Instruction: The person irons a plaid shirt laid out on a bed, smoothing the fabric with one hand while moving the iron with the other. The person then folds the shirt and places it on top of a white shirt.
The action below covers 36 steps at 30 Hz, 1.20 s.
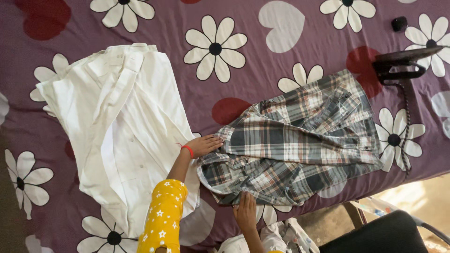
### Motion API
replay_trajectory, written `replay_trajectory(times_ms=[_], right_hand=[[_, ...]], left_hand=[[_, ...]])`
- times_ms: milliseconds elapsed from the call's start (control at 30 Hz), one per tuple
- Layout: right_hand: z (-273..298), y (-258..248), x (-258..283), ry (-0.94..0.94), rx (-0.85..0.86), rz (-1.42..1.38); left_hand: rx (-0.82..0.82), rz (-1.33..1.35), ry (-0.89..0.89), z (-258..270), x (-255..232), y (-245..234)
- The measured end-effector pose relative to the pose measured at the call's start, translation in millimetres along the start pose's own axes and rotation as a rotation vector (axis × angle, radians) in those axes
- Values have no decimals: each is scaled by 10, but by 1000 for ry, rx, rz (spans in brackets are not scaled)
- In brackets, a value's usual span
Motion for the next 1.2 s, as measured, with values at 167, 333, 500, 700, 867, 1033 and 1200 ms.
replay_trajectory(times_ms=[167,333,500,700,867,1033,1200], right_hand=[[-15,108,5,3,35,125],[-35,59,17,49,-10,147],[-85,86,-75,64,-14,107],[-265,-128,-261,98,-115,-75],[-397,-302,-399,94,-114,-244],[-427,-558,-554,158,-23,-365],[-589,-1014,-720,168,99,-399]], left_hand=[[173,48,135,-145,235,-41],[-265,-83,210,-435,168,28],[-264,60,208,-355,178,108],[-297,108,174,-509,194,102],[-363,121,95,-526,143,-7],[-282,138,60,-624,147,-154],[-330,165,37,-685,200,-545]])
Point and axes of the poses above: each hand's wrist, its own z-axis away from the middle knuckle, its own y-axis out of the palm, x = y × z, the point moved 10 cm from there along -z, towards the middle knuckle, and after that the axes turned 7 degrees about -z, right-handed, at the moved point
